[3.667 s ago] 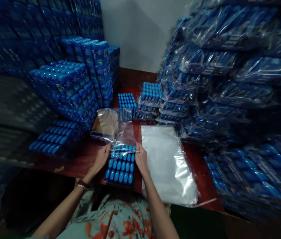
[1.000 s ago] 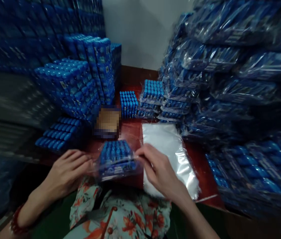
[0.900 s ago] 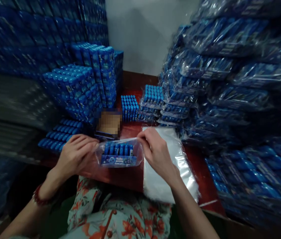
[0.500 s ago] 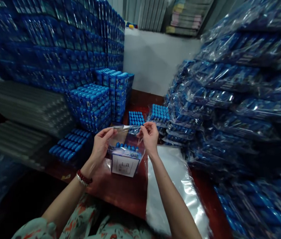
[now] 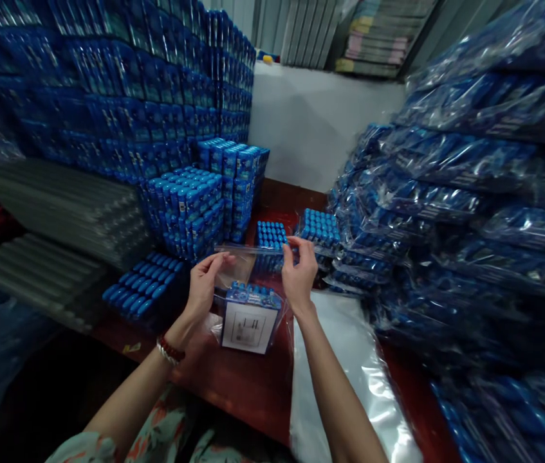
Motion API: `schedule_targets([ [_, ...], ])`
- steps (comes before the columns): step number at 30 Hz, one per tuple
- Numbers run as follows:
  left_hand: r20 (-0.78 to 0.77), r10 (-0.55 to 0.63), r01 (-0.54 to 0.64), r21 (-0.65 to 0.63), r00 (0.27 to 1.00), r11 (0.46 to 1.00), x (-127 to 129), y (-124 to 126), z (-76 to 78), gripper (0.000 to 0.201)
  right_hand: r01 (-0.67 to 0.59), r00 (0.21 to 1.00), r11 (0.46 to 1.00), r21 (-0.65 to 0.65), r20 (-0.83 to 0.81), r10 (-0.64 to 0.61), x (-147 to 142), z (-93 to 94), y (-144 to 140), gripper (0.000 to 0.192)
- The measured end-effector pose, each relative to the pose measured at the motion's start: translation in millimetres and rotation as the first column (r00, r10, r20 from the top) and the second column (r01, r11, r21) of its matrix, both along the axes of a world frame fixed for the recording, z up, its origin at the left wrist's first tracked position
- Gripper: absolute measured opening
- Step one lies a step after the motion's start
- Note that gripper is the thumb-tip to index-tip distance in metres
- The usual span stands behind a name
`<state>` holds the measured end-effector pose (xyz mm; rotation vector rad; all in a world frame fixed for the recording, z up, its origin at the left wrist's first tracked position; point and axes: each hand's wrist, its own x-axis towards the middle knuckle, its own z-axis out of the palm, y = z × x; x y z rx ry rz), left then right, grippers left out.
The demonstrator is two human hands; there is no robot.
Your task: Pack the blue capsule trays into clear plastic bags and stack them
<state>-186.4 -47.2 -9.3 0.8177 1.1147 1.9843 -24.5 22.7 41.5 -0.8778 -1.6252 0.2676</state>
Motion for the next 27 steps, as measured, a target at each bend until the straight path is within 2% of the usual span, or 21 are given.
schedule_targets([
  [1,0.022,-0.002,0.002,0.014,1.000,1.000,0.6,2.2,3.1,0.027,0.047,0.991,0.992,0.116,0.121,-0.061,-1.6,3.5,-4.0,0.013],
  [2,0.037,-0.013,0.012,0.026,0.999,1.000,1.2,4.0,5.9,0.028,0.036,0.964,0.976,0.214,0.252,-0.090,-4.7,6.5,-8.8,0.016],
  [4,0.031,-0.019,0.018,0.045,0.999,0.999,2.7,5.8,9.8,0.029,-0.107,0.861,0.945,0.309,0.505,-0.067,-15.2,9.7,-18.7,0.022],
  [6,-0.024,0.013,-0.012,0.061,1.000,0.998,3.8,5.6,11.1,0.029,-0.239,0.733,0.913,0.329,0.679,-0.052,-29.4,9.9,-25.4,0.027],
  [10,-0.273,0.081,-0.065,0.070,0.959,0.995,-1.3,1.7,7.9,0.029,-0.298,0.583,0.880,0.371,0.800,-0.140,-51.2,11.4,-25.2,0.030],
  [14,-0.577,0.093,-0.047,0.095,0.811,0.994,-16.4,-3.0,3.3,0.027,-0.363,0.488,0.876,0.316,0.866,-0.110,-54.5,18.4,-24.3,0.027],
  [17,-0.688,0.096,-0.020,0.118,0.719,0.993,-22.7,-5.3,3.7,0.026,-0.383,0.451,0.881,0.276,0.888,-0.082,-57.6,18.3,-27.7,0.023],
  [19,-0.699,0.081,0.003,0.118,0.710,0.993,-21.5,-6.8,6.4,0.026,-0.351,0.493,0.898,0.265,0.868,-0.064,-60.3,18.4,-23.3,0.022],
  [20,-0.692,0.069,0.015,0.114,0.718,0.993,-19.8,-7.8,8.0,0.025,-0.301,0.561,0.917,0.261,0.826,-0.051,-59.2,20.9,-17.1,0.022],
  [21,-0.680,0.054,0.027,0.109,0.732,0.994,-17.7,-8.8,9.5,0.024,-0.215,0.674,0.943,0.254,0.738,-0.045,-54.7,26.1,-8.1,0.023],
  [23,-0.629,0.039,0.026,0.093,0.776,0.995,-14.2,-10.9,11.1,0.023,0.019,0.898,0.981,0.191,0.428,-0.101,-31.0,45.5,14.9,0.028],
  [24,-0.583,0.038,0.013,0.083,0.811,0.996,-13.2,-11.5,10.9,0.023,0.150,0.965,0.982,0.112,0.201,-0.171,-10.9,59.0,26.1,0.031],
  [26,-0.441,0.036,-0.003,0.075,0.897,0.997,-13.0,-11.5,8.9,0.025,0.263,0.964,0.964,0.040,0.034,-0.264,42.8,87.5,39.3,0.044],
  [27,-0.357,0.025,0.004,0.079,0.934,0.997,-13.5,-10.8,7.5,0.026,0.288,0.955,0.957,-0.042,-0.060,-0.290,72.5,99.5,38.5,0.045],
])
